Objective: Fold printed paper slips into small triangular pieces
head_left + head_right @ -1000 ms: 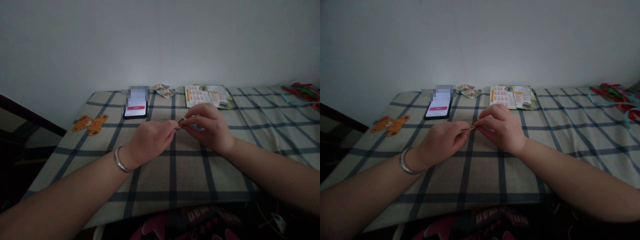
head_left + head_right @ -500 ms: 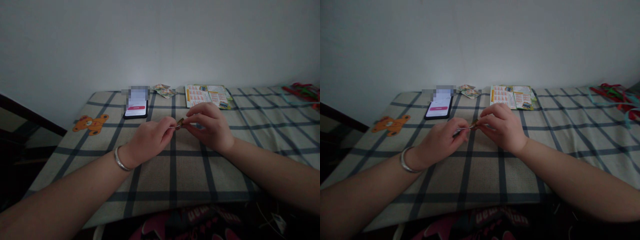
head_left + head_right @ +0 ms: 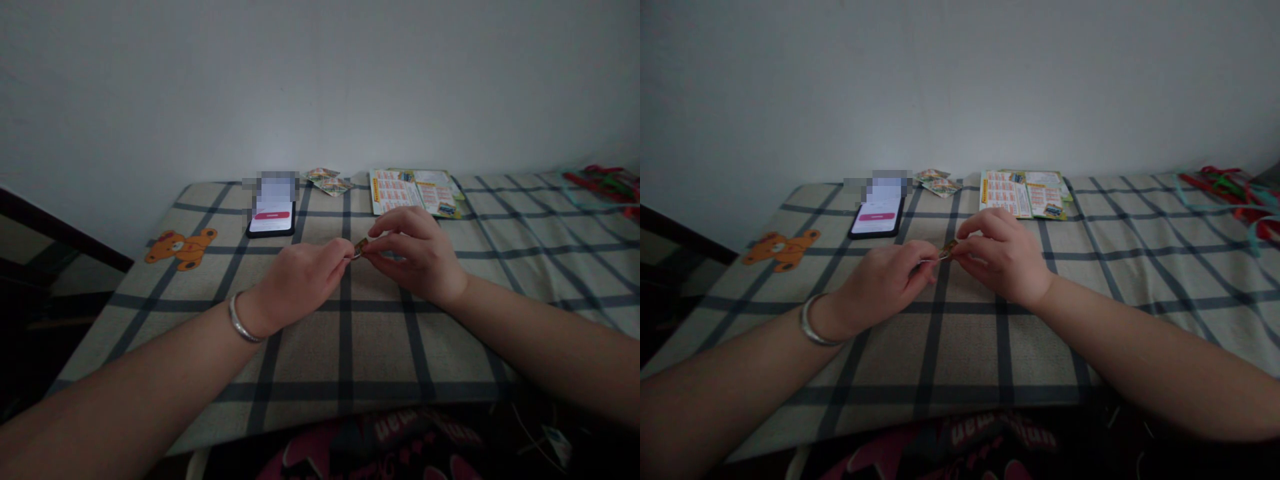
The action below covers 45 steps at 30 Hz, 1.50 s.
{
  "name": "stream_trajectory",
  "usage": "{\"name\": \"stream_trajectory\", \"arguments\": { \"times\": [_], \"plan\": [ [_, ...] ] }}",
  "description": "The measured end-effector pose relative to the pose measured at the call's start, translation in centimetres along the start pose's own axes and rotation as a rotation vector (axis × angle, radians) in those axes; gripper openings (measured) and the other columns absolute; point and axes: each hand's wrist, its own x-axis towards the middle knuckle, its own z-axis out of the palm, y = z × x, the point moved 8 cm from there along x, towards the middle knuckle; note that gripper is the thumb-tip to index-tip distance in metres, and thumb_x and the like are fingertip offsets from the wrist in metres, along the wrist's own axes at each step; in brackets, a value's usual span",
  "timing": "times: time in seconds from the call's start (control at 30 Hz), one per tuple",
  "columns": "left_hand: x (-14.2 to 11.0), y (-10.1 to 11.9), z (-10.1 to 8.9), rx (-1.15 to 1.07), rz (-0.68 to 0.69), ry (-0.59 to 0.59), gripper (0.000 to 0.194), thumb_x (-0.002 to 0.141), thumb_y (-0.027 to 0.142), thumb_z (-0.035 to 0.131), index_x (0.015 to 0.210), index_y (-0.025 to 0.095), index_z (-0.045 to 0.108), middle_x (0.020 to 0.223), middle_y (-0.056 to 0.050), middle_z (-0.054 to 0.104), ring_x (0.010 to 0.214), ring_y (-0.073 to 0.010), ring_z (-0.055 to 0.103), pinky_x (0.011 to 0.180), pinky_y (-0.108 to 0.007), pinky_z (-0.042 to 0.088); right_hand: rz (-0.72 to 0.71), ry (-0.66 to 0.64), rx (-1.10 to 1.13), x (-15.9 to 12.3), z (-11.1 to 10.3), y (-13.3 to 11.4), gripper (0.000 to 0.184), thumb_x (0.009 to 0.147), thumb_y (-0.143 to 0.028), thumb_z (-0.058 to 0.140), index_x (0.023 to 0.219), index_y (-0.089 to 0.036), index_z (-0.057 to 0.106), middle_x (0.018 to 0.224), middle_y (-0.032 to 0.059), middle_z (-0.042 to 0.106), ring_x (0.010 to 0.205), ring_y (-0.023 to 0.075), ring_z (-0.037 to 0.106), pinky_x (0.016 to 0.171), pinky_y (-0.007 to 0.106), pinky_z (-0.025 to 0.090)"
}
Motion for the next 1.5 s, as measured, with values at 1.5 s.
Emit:
{"name": "stream_trajectory", "arguments": {
  "times": [1.5],
  "plan": [
    [0.4, 0.9, -0.9, 0.042, 0.092, 0.114, 0.012, 0.091, 0.019, 0.053, 0.083, 0.016, 0.060, 0.079, -0.001, 0.071, 0.072, -0.0155, 0.065, 0.083, -0.033, 0.053, -0.035, 0.008, 0.044, 0.5, 0.3, -1.1, 0.009, 0.082, -0.016, 0.066, 0.084, -0.023, 0.060, 0.092, 0.0029, 0.064, 0.090, 0.0189, 0.061, 0.077, 0.036, 0.049]
  ]
}}
